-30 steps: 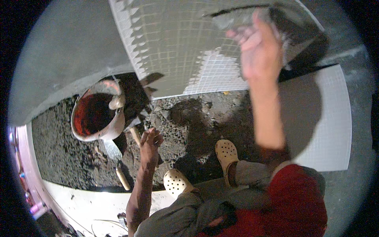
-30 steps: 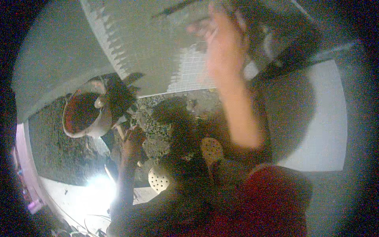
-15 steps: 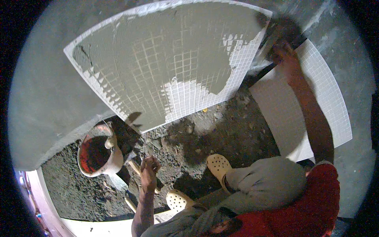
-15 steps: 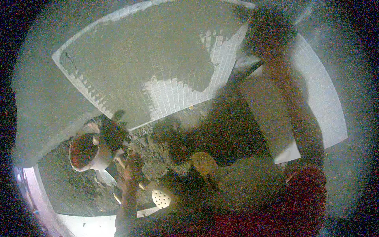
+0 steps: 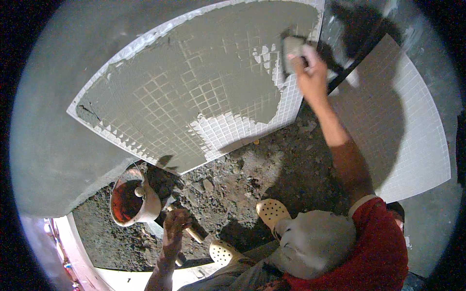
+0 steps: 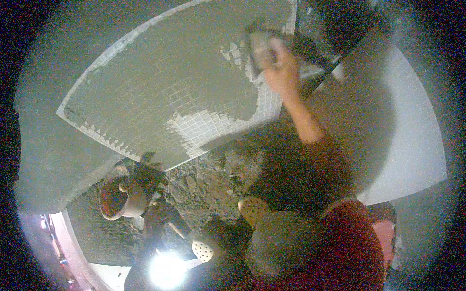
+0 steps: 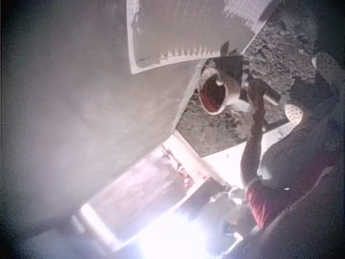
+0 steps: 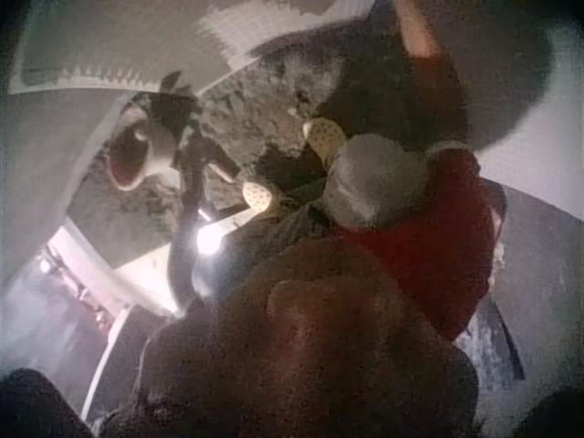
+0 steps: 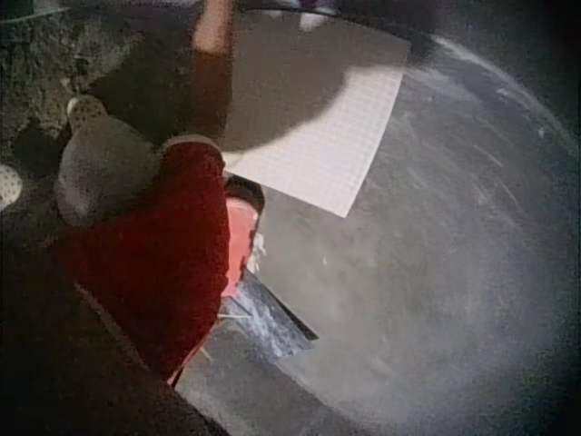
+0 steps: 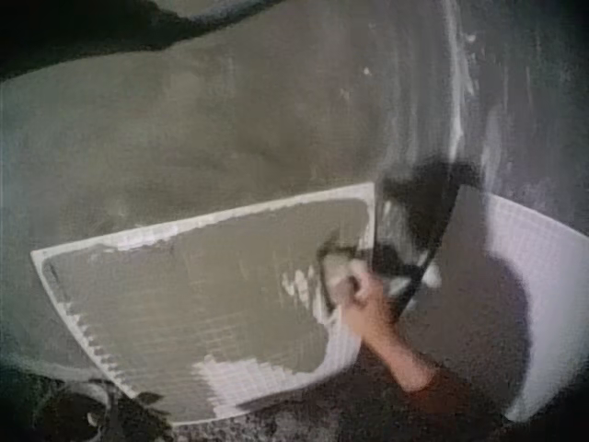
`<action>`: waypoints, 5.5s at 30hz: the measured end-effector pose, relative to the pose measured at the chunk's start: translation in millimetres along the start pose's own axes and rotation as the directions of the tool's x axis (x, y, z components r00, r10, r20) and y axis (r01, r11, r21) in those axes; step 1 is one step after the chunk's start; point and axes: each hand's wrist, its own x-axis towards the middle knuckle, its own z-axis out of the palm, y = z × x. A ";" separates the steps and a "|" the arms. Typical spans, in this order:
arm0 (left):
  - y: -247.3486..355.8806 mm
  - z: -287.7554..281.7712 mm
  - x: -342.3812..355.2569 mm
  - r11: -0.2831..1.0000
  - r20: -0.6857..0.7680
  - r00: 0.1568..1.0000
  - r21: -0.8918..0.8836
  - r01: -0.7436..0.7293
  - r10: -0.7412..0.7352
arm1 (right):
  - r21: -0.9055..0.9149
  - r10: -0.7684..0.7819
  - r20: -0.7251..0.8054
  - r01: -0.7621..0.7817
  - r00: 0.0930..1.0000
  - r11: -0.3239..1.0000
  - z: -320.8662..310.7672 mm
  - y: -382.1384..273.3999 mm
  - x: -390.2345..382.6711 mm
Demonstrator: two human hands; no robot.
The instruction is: The person spreads tile adhesive on a large ceramic tile using a notched trowel, then places the tile onto a prepared floor area and taps it into position with a rubber mallet. The person adjusts the tile alignment by hand and continues tapping to secure it.
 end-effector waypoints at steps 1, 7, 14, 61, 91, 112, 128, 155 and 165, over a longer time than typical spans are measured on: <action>7.6 2.6 3.5 0.999 0.039 0.999 0.041 -0.001 -0.001 | -0.081 -0.077 0.012 0.078 0.997 0.994 11.1 -9.9 -17.0; 56.8 23.0 25.1 0.967 0.108 0.994 0.255 -0.001 -0.027 | -0.004 -0.340 0.140 0.344 0.930 0.939 2.3 -32.5 -46.9; 93.3 42.7 67.6 0.890 0.183 0.983 0.444 -0.107 0.027 | -0.324 -0.655 0.052 0.633 0.754 0.703 -1.1 13.1 4.1; 52.6 73.8 101.7 0.956 0.136 0.983 0.282 0.082 -0.125 | 0.102 0.122 -0.309 -0.094 0.943 0.990 0.8 -10.1 -4.0; 18.3 32.7 98.9 0.996 0.122 0.992 0.094 -0.007 -0.005 | 0.026 -0.841 0.400 0.913 0.363 0.406 79.9 -179.3 -5.4; -3.0 12.8 89.1 0.994 0.107 0.990 0.055 -0.098 0.091 | 0.091 -0.912 0.234 0.927 0.336 0.365 121.7 -282.5 -10.7; 1.8 -2.8 62.6 0.983 -0.039 0.994 -0.150 -0.107 0.103 | 0.185 -0.886 0.446 0.955 0.128 0.231 174.1 -239.5 -76.9; -28.8 -10.4 80.1 0.956 0.030 0.989 0.255 -0.144 0.141 | 0.129 -0.855 0.497 0.962 0.146 0.239 182.7 -271.4 -70.3; -29.9 -29.3 78.5 0.999 -0.001 1.000 0.042 0.030 -0.030 | 0.301 -0.588 0.770 0.953 -0.250 -0.011 169.4 -197.3 -151.5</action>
